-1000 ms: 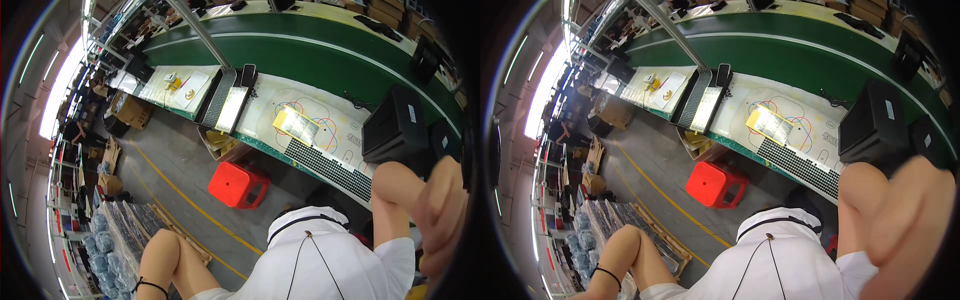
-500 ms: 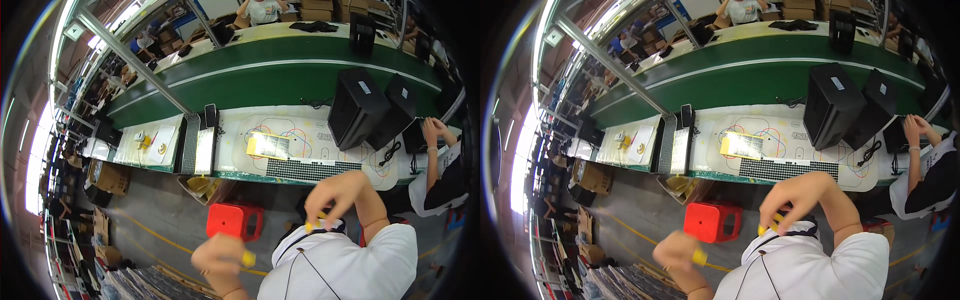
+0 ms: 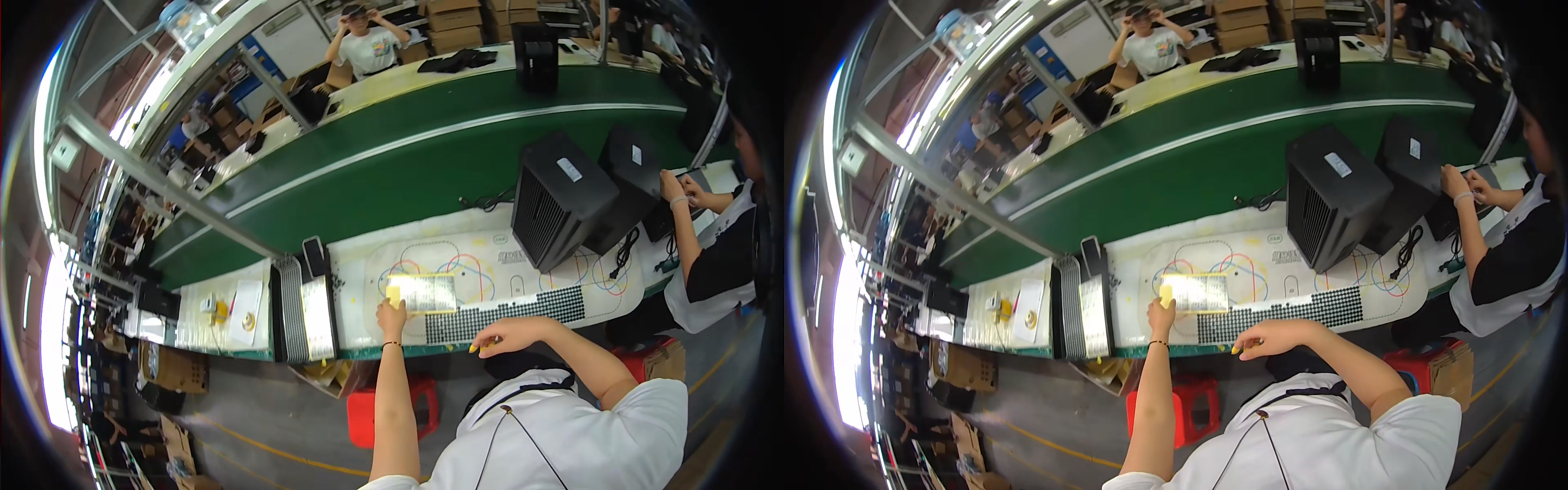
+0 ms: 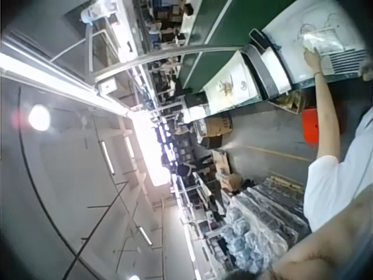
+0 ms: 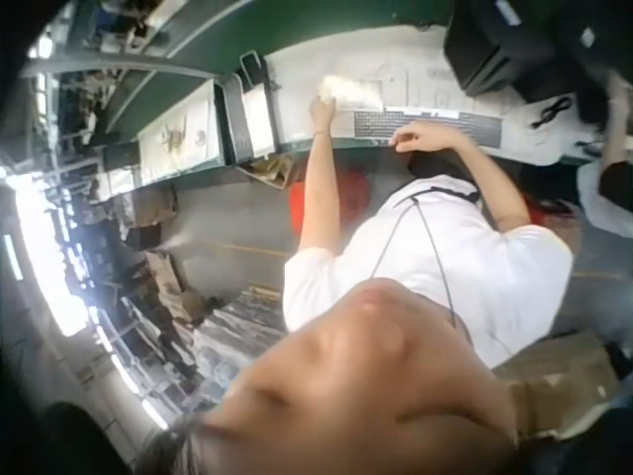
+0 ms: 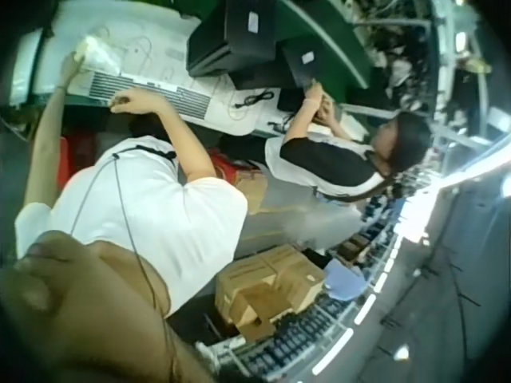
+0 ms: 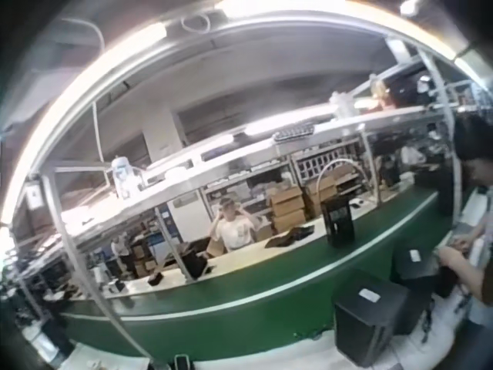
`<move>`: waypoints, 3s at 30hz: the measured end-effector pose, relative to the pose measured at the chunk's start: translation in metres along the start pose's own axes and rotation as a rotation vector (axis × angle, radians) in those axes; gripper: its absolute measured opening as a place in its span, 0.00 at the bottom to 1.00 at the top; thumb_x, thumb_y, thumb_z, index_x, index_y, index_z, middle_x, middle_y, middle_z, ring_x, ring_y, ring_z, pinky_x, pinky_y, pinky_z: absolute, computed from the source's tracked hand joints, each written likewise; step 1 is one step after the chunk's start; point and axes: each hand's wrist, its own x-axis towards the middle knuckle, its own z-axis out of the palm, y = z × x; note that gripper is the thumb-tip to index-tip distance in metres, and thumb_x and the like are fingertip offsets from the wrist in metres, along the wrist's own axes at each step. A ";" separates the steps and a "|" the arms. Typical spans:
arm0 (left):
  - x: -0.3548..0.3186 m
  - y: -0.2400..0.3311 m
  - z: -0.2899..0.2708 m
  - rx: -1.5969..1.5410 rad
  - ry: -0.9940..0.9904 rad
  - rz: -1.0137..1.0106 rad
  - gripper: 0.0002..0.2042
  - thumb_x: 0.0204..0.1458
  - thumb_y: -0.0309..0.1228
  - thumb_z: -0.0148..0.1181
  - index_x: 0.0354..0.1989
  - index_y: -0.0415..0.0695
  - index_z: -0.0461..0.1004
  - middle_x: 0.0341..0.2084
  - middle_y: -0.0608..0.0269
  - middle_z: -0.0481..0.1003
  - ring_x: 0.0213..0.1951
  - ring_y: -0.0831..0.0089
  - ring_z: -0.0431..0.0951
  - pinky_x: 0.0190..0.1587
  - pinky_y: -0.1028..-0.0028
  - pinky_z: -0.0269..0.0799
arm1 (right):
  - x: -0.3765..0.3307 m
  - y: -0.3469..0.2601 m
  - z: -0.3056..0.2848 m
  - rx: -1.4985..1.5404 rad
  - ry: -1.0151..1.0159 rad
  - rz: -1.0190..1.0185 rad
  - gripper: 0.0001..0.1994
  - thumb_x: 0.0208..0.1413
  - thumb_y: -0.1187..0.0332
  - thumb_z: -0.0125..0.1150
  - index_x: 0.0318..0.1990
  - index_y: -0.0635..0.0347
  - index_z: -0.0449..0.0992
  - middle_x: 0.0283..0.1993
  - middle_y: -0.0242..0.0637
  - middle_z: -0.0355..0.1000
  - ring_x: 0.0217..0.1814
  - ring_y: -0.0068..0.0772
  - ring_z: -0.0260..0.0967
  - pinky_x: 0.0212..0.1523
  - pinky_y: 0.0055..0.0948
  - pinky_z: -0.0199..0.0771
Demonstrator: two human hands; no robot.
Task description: The person applies labels and adhesive pads to the bottom of electronic devices by hand on an assembly line, taking each device from the belt, sticking a label and pads to its base, and passing it down the line.
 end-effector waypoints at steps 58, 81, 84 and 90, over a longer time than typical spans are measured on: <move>-0.062 0.026 -0.240 -0.416 0.227 0.086 0.10 0.55 0.31 0.55 0.39 0.38 0.77 0.25 0.46 0.69 0.30 0.51 0.71 0.36 0.61 0.66 | 0.272 -0.116 -0.006 -0.729 0.907 -0.863 0.09 0.39 0.69 0.68 0.30 0.54 0.77 0.41 0.28 0.74 0.50 0.34 0.68 0.60 0.46 0.66; -0.189 -0.027 -0.151 -0.417 0.262 -0.454 0.12 0.54 0.36 0.56 0.40 0.42 0.77 0.28 0.42 0.75 0.37 0.47 0.76 0.40 0.59 0.71 | 0.180 0.138 0.010 -0.575 0.369 0.309 0.35 0.31 0.55 0.77 0.48 0.62 0.68 0.43 0.48 0.72 0.48 0.52 0.67 0.47 0.43 0.69; -0.197 -0.023 -0.142 -0.401 0.275 -0.454 0.12 0.54 0.36 0.56 0.40 0.42 0.77 0.29 0.42 0.75 0.37 0.48 0.76 0.41 0.59 0.71 | 0.174 0.131 -0.003 -0.530 0.220 0.115 0.20 0.47 0.53 0.64 0.41 0.60 0.74 0.37 0.51 0.75 0.41 0.54 0.72 0.41 0.45 0.71; -0.222 -0.027 -0.142 -0.409 0.360 -0.462 0.12 0.54 0.36 0.56 0.39 0.41 0.77 0.30 0.43 0.76 0.37 0.48 0.76 0.40 0.59 0.71 | 0.171 0.050 -0.031 -0.479 0.352 -0.104 0.12 0.51 0.63 0.61 0.40 0.59 0.75 0.28 0.52 0.73 0.31 0.55 0.72 0.33 0.44 0.70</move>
